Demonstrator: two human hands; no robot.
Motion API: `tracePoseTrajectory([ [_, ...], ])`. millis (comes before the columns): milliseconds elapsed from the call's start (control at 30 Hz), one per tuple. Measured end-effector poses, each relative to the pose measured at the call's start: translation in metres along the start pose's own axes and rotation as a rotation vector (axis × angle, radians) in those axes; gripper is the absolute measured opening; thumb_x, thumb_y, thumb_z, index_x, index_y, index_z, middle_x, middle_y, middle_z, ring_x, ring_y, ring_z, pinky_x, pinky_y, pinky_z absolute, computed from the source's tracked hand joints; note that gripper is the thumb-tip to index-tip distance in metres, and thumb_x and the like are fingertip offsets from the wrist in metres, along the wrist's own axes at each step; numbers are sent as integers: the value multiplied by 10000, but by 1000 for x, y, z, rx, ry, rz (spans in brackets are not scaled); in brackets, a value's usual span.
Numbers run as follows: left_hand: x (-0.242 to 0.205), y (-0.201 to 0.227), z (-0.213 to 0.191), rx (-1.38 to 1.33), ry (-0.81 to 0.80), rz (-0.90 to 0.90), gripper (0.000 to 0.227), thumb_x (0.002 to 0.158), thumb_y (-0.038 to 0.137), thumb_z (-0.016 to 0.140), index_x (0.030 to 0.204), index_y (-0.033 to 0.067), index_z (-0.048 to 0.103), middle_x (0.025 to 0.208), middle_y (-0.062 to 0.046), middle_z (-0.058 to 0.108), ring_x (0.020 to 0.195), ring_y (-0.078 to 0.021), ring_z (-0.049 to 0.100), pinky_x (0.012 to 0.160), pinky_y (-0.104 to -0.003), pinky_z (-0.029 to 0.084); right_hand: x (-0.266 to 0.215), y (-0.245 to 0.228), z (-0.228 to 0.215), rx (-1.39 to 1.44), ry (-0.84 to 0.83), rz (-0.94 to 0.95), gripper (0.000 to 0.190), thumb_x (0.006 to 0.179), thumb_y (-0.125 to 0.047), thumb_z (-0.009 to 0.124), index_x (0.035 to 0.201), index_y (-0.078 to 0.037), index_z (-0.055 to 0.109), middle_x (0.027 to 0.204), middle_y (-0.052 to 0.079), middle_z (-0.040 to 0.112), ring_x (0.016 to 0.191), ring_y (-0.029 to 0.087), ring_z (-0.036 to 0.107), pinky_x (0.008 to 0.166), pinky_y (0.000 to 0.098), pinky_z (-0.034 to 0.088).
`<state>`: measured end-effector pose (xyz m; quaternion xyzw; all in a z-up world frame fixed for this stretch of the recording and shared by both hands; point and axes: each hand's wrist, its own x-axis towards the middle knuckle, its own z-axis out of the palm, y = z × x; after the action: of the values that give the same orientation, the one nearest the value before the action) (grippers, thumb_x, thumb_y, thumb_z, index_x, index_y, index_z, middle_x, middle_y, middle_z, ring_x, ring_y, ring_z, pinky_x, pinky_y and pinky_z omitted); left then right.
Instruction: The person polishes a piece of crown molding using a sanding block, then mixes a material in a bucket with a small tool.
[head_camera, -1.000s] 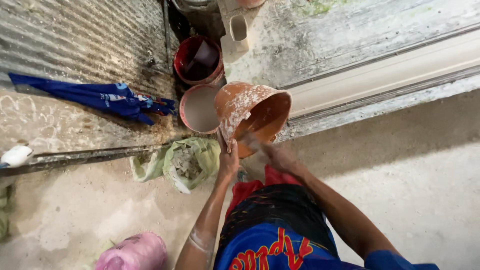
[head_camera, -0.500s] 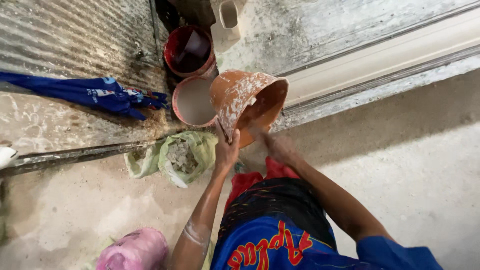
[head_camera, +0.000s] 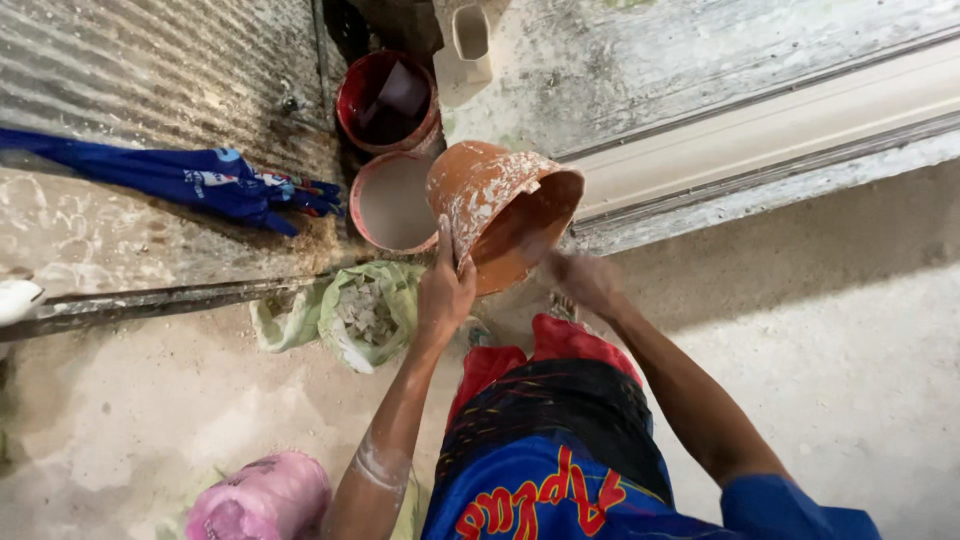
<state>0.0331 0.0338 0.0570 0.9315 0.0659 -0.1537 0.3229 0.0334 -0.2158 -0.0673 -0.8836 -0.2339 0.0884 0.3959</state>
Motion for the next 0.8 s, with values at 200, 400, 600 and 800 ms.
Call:
tracePoseTrajectory([
  [200, 9, 18, -16, -71, -36, 9, 686, 1021, 271, 441, 1648, 250, 163, 1550, -280, 409, 1078, -570, 636, 845, -709, 558, -20, -5, -1, -545, -228, 539, 294, 995, -363, 527, 1264, -317, 636, 916, 48, 691, 840, 271, 756, 647, 416, 601],
  [400, 26, 41, -58, 254, -91, 106, 511, 1014, 287, 485, 1524, 303, 459, 1494, -198, 506, 1040, -487, 698, 779, -619, 604, -20, 3, -28, -409, 10, 365, 501, 901, -359, 698, 1390, -292, 607, 904, 133, 645, 840, 352, 657, 646, 485, 521],
  [600, 52, 54, -77, 180, -100, -8, 320, 924, 353, 536, 1054, 135, 731, 912, -179, 762, 880, -411, 756, 693, -533, 599, -15, -52, -61, -538, 189, 306, 284, 930, -300, 640, 1183, -192, 713, 885, 197, 674, 729, 435, 717, 531, 547, 538],
  [800, 67, 23, -57, 151, -102, -133, 397, 890, 407, 524, 1098, 160, 755, 999, -208, 761, 1008, -426, 729, 849, -589, 557, -7, -76, -89, -93, -17, 725, 376, 923, -503, 614, 1247, -314, 638, 1037, 118, 733, 1041, 370, 716, 837, 550, 571],
])
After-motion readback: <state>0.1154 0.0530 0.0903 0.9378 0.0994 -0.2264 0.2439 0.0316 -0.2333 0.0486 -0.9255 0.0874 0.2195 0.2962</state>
